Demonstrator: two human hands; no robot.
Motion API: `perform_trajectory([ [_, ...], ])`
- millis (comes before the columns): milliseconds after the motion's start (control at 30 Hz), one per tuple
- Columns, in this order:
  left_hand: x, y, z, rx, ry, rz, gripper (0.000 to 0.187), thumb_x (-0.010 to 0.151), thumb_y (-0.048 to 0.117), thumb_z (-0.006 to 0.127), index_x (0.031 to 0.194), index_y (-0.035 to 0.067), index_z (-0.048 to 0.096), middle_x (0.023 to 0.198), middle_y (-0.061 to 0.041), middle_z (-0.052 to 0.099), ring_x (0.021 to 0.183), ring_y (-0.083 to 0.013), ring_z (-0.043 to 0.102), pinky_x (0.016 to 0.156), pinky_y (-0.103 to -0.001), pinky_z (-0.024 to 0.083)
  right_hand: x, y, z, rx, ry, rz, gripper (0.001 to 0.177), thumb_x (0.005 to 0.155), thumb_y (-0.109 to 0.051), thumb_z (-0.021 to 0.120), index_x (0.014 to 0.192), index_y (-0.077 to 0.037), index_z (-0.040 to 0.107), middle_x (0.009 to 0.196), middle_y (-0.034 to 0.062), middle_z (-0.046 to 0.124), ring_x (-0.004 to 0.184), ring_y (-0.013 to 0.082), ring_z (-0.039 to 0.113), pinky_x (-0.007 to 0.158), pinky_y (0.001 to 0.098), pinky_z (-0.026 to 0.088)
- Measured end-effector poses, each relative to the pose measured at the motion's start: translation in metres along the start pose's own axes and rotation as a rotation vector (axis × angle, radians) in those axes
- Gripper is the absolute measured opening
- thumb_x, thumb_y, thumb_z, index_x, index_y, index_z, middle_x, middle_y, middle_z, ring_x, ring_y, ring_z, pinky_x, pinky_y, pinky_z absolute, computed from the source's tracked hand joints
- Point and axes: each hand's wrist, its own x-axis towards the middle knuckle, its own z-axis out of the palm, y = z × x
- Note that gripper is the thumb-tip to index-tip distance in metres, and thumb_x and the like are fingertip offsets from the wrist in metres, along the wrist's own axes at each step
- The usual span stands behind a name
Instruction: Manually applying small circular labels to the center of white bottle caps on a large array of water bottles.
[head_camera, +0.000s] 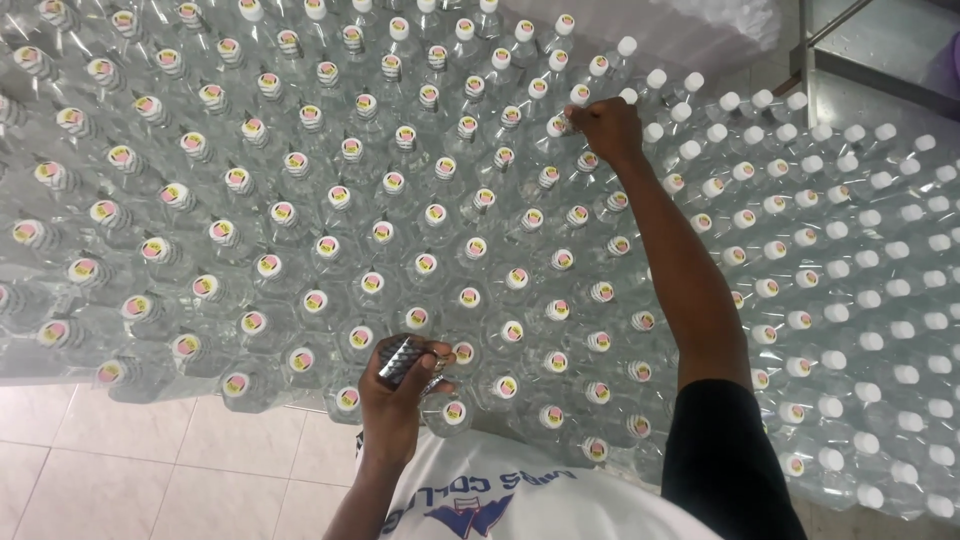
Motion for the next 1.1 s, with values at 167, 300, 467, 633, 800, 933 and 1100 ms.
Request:
perform_trajectory([
  [167, 0.001, -0.001, 0.002, -0.012, -0.019, 0.003, 0.024, 0.093, 0.010, 0.079, 0.113, 0.001, 0.069, 0.101, -0.020, 0.084, 0.096, -0.0362, 0.085, 0.063, -0.041, 0.070, -0.002, -0.021, 0.011, -0.091, -0.026, -0.033, 0.073, 0.110, -0.050, 0.076, 0.056, -0.016, 0.039, 0.051, -0.0038, 0.034, 0.050, 0.0111, 0.032, 0.054, 0.0351, 0.024],
  [300, 0.004, -0.006, -0.001, -0.053, -0.038, -0.008, 0.026, 0.092, 0.011, 0.081, 0.113, 0.003, 0.068, 0.100, -0.019, 0.084, 0.098, -0.0363, 0.084, 0.064, -0.041, 0.068, -0.003, -0.033, 0.021, -0.217, -0.056, -0.006, 0.072, 0.110, -0.049, 0.076, 0.054, -0.015, 0.047, 0.049, -0.0029, 0.042, 0.050, 0.0147, 0.044, 0.054, 0.0369, 0.037],
  [467, 0.004, -0.007, 0.000, -0.064, -0.038, -0.009, 0.029, 0.092, 0.008, 0.080, 0.116, 0.002, 0.066, 0.101, -0.022, 0.084, 0.099, -0.0414, 0.085, 0.061, -0.042, 0.069, 0.004, -0.020, 0.041, -0.268, -0.006, -0.040, 0.059, 0.098, -0.052, 0.081, 0.064, -0.014, 0.050, 0.064, 0.0024, 0.055, 0.062, 0.0216, 0.052, 0.053, 0.0426, 0.036],
  [633, 0.003, 0.005, 0.015, -0.027, -0.084, 0.011, 0.026, 0.092, 0.013, 0.081, 0.112, 0.003, 0.069, 0.101, -0.019, 0.084, 0.100, -0.0318, 0.083, 0.063, -0.039, 0.070, -0.017, -0.039, 0.016, -0.261, -0.055, -0.051, 0.067, 0.102, -0.072, 0.074, 0.097, -0.009, 0.051, 0.096, 0.0115, 0.053, 0.087, 0.0320, 0.052, 0.069, 0.0495, 0.039],
  [800, 0.017, 0.003, 0.030, -0.008, -0.118, 0.035, 0.034, 0.095, 0.006, 0.080, 0.122, -0.007, 0.063, 0.104, -0.029, 0.081, 0.093, -0.0353, 0.083, 0.067, -0.041, 0.073, -0.122, -0.122, -0.035, 0.080, 0.089, -0.379, 0.046, 0.106, -0.033, 0.084, 0.138, -0.003, 0.068, 0.113, 0.0173, 0.069, 0.105, 0.0402, 0.073, 0.088, 0.0542, 0.059],
  [933, 0.015, -0.003, 0.043, -0.028, -0.183, 0.088, 0.036, 0.093, 0.005, 0.085, 0.120, -0.007, 0.065, 0.103, -0.027, 0.080, 0.090, -0.0343, 0.082, 0.064, -0.041, 0.074, -0.234, -0.188, -0.060, 0.511, -0.444, -0.386, 0.024, 0.099, -0.025, 0.083, 0.115, -0.006, 0.081, 0.097, 0.0134, 0.075, 0.086, 0.0226, 0.071, 0.075, 0.0351, 0.059],
  [1100, 0.010, -0.010, 0.047, 0.004, -0.229, 0.091, 0.039, 0.090, 0.004, 0.088, 0.120, -0.008, 0.066, 0.100, -0.026, 0.078, 0.088, -0.0323, 0.081, 0.062, -0.042, 0.074, -0.284, -0.184, -0.051, 0.609, -0.568, -0.332, 0.013, 0.097, -0.018, 0.086, 0.101, -0.006, 0.084, 0.080, 0.0107, 0.074, 0.070, 0.0172, 0.071, 0.063, 0.0330, 0.058],
])
